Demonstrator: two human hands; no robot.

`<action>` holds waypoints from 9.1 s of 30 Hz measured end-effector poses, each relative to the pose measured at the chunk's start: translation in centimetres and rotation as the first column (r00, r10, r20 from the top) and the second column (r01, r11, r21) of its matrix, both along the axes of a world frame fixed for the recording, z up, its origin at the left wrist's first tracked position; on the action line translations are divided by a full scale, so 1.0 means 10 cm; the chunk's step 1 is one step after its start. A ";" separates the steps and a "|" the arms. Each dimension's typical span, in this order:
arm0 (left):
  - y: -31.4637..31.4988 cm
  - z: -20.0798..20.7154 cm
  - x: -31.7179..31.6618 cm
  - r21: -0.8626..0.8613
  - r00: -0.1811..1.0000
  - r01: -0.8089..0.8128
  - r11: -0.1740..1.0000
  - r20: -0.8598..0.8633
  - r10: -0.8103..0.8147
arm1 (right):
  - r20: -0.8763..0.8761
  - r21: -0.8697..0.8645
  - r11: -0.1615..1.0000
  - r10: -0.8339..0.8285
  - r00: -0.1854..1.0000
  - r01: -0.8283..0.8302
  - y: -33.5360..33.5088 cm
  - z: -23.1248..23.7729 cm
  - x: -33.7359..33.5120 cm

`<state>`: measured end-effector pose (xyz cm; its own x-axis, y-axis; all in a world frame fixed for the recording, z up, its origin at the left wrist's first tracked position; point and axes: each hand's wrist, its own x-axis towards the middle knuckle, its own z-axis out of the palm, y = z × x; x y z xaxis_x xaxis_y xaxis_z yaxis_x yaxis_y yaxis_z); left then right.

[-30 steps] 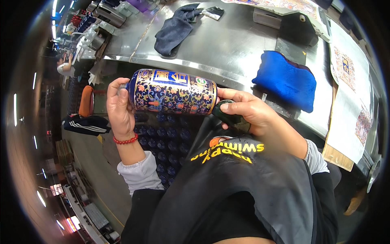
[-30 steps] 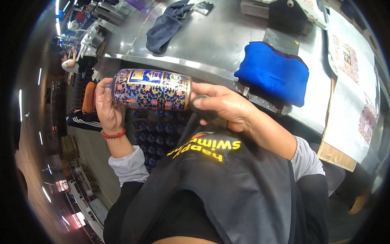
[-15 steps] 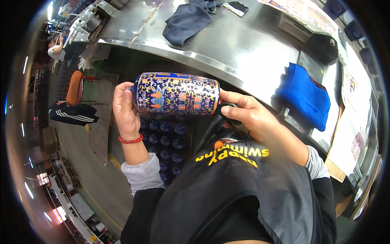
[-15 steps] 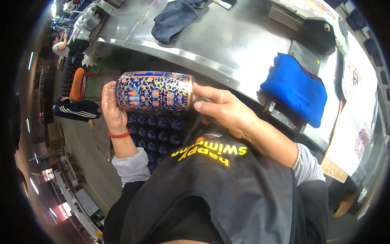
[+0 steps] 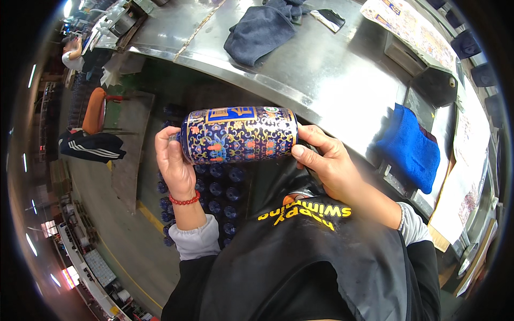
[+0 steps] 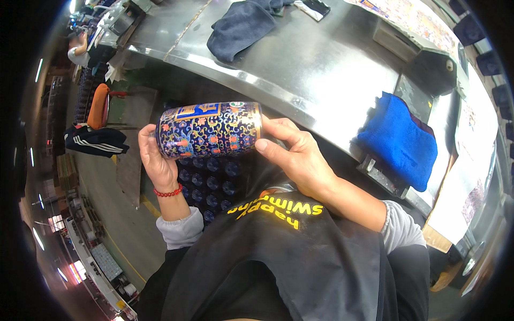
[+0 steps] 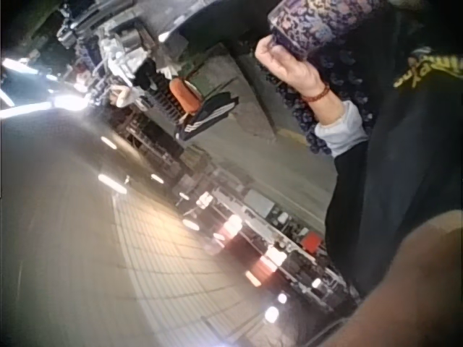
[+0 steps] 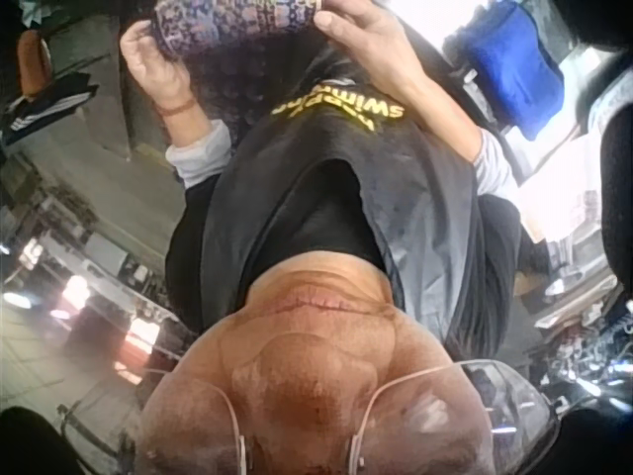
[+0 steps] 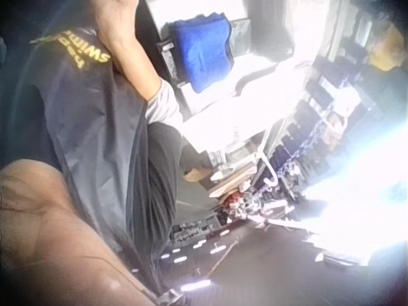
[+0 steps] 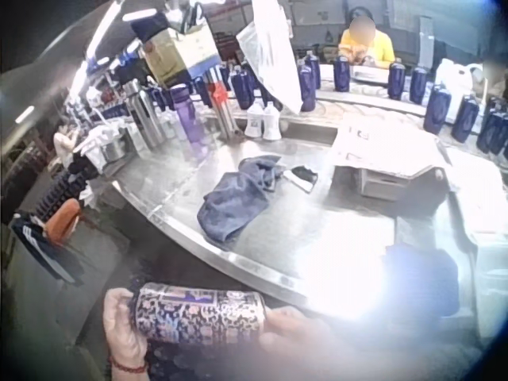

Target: The person applies decorative labels to blue plastic bottles using a green scraper tool. They smooth the label onto the bottle surface, rotate the bottle to cover all sides, and place finished bottles on the floor. The person repeats this process with multiple bottles.

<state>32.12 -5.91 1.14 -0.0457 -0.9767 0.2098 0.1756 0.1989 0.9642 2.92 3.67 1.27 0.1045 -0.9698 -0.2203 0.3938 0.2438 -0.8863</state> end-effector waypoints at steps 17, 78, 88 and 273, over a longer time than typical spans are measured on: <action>0.27 0.07 -0.06 -0.233 0.990 -0.017 0.972 0.131 0.048 | 0.163 0.167 0.977 -0.160 0.974 0.133 0.00 -0.12 0.07; 0.32 0.07 -0.16 -0.148 1.000 0.013 0.989 -0.001 -0.014 | -0.190 -0.144 0.987 -0.100 0.977 0.073 0.09 -0.15 0.01; 0.35 0.01 -0.13 -0.143 1.000 -0.021 0.989 -0.004 0.021 | -0.115 -0.163 0.976 -0.161 0.980 0.141 0.08 -0.17 0.04; -0.10 0.47 -4.09 -0.516 0.686 0.728 0.452 0.556 -0.469 | -0.852 -0.511 0.853 -0.519 0.070 0.107 0.67 0.84 -2.65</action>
